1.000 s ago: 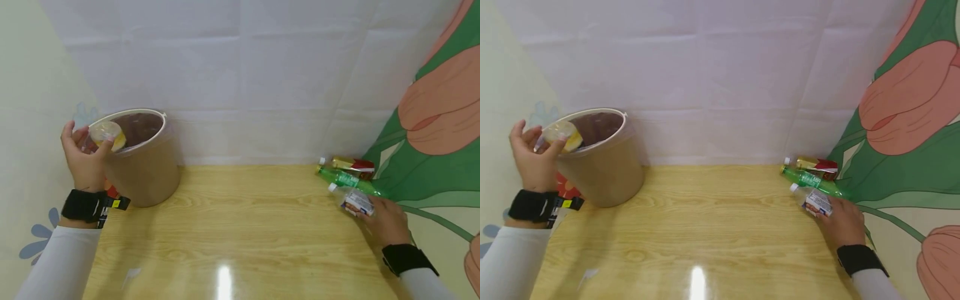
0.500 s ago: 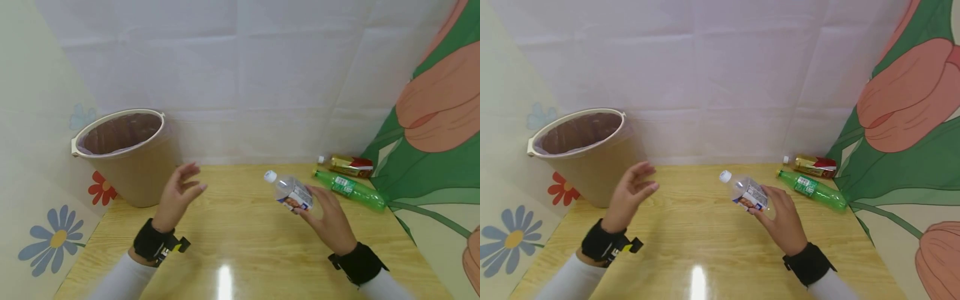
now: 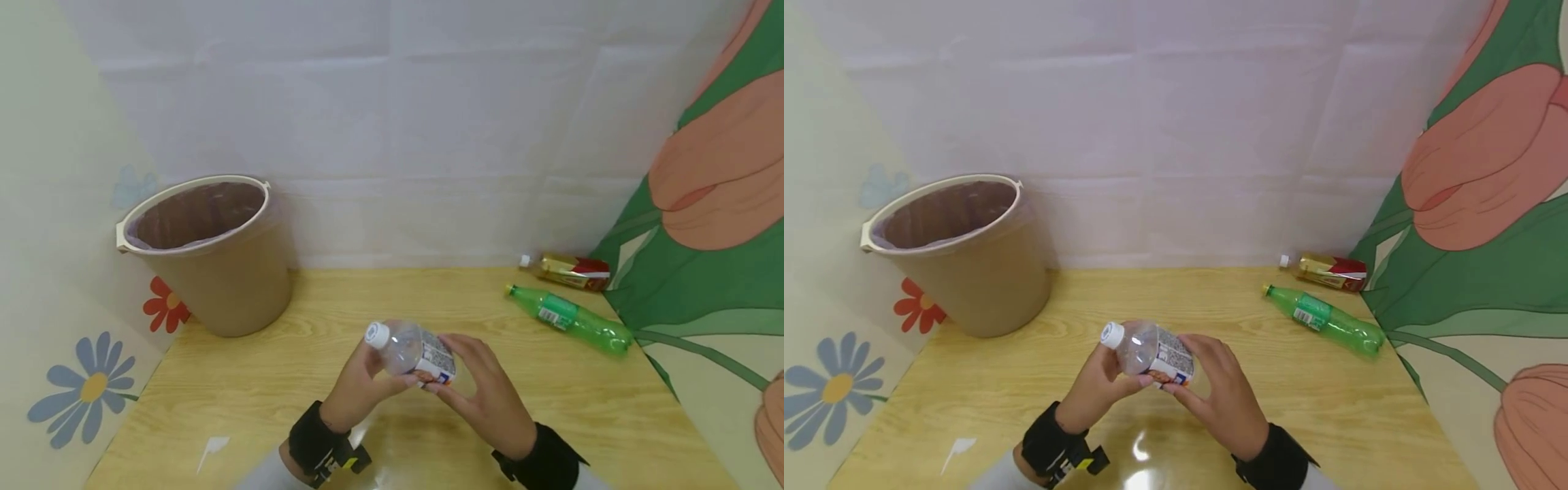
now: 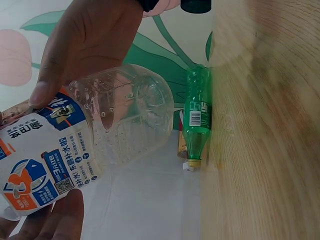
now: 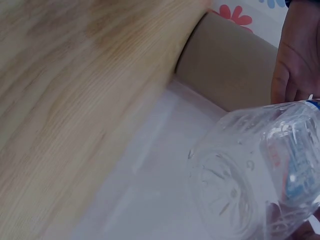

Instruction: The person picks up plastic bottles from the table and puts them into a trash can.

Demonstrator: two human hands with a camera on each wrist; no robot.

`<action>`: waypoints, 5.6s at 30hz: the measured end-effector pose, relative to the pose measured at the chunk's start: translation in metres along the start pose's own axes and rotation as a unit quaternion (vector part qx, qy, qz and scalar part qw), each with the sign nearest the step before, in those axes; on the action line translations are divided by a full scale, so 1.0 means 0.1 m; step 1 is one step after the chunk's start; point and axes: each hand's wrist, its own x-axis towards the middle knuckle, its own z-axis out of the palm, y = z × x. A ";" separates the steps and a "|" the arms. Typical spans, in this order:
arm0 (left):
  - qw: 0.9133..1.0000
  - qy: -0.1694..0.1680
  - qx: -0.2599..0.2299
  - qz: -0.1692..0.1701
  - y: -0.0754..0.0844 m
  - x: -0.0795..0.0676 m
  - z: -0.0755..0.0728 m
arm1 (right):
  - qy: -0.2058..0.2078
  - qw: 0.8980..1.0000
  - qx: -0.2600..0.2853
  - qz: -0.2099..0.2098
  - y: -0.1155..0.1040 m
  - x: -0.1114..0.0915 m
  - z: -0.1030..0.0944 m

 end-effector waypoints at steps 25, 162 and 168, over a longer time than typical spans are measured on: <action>0.988 0.138 0.020 0.063 0.26 0.06 -0.71 | 0.029 0.994 -0.106 0.019 0.65 -0.03 -0.31; 0.866 0.449 0.217 -0.026 1.33 0.16 -2.53 | 0.019 0.910 -0.396 0.119 3.38 0.00 -1.33; 0.892 0.382 0.227 0.079 1.22 0.26 -2.08 | 0.027 0.941 -0.326 0.084 2.85 0.10 -1.07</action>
